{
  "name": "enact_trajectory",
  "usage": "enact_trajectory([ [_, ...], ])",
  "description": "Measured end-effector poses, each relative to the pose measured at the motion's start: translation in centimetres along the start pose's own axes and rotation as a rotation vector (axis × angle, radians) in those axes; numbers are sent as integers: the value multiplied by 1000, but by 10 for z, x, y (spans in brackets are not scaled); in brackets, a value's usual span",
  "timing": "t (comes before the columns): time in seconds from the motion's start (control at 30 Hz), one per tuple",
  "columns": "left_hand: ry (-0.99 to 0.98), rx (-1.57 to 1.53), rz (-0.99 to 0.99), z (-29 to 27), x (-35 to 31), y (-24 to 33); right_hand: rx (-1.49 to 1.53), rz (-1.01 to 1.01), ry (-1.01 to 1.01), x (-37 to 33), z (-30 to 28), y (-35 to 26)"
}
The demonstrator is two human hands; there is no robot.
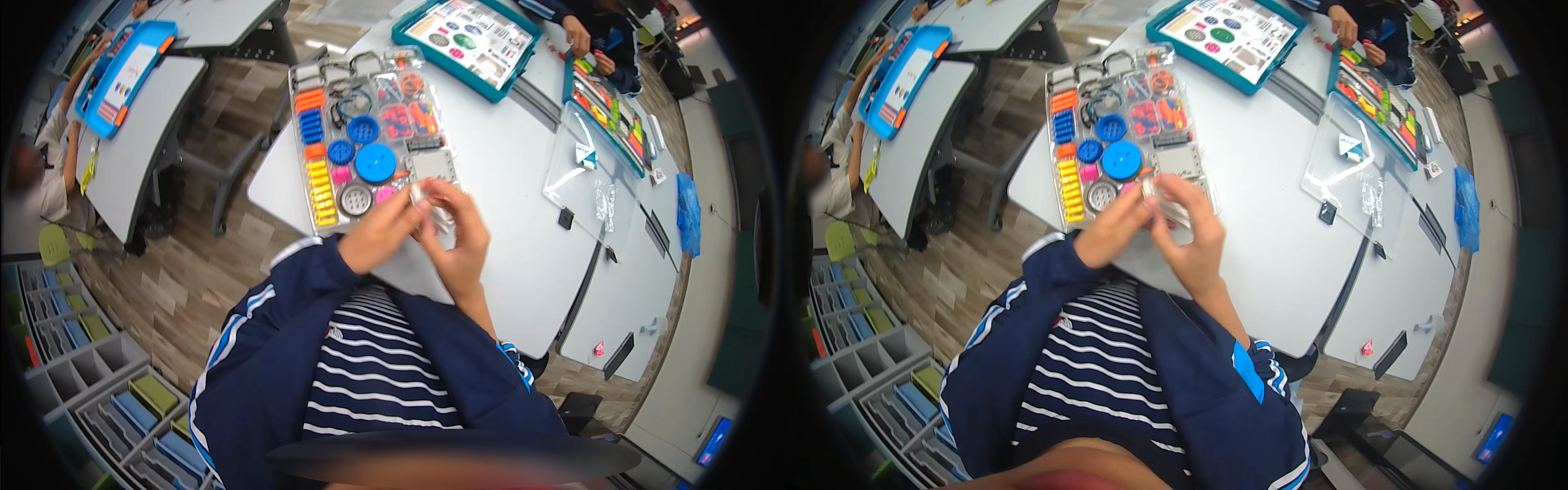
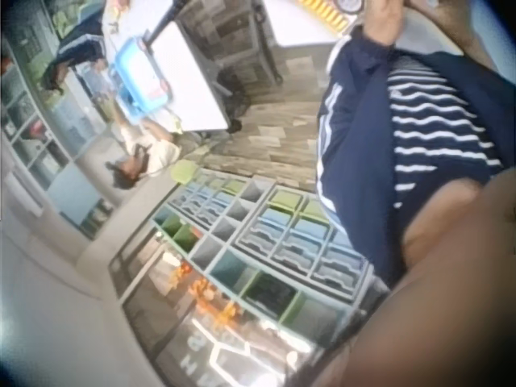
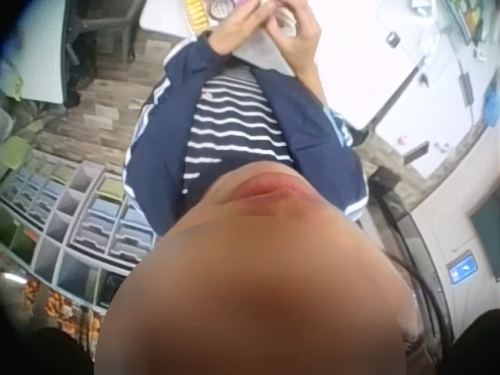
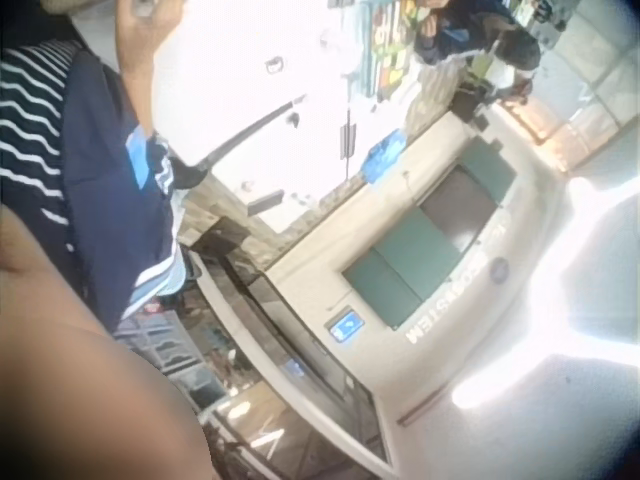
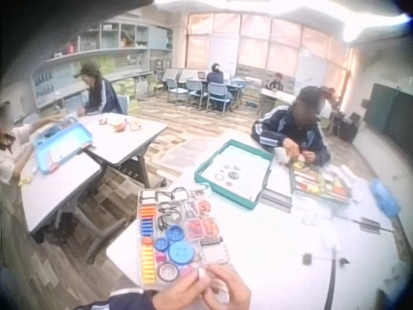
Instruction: The person organizes and assembles components from an electronics kit at a table. They pick up wires, connectors, and small parts, place them into a clear plastic tray, and connect wires to a small circuit board. The person also handles a white plastic piece and interacts with a peer across the table.
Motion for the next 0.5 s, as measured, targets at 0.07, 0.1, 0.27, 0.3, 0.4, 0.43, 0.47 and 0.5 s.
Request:
enact_trajectory([
  [0.07,1,-164,19,16,15,-9,-182,-73,-1,10,1,0],
  [0.1,32,-173,37,18,23,-13,-267,-108,0,11,0,-1],
  [0.27,36,-206,111,20,37,-22,-280,-132,106,13,-16,4],
  [0.3,65,-226,124,19,39,-22,-326,-166,136,12,-18,3],
  [0.4,142,-301,203,20,47,-18,-548,-111,192,12,-29,7],
  [0.43,161,-324,228,22,51,-16,-471,-102,208,12,-33,10],
  [0.47,186,-353,256,23,55,-15,-389,-79,216,11,-37,15],
  [0.5,161,-345,259,27,61,-14,-306,-58,223,10,-40,20],
])
Point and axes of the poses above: each hand's wrist, its own x-axis towards the middle knuckle, its own z-axis out of the palm, y = z × x, the point moved 3 cm from there along x, towards the middle knuckle, and after that the axes turned 13 degrees about -y, right-handed, at the moved point
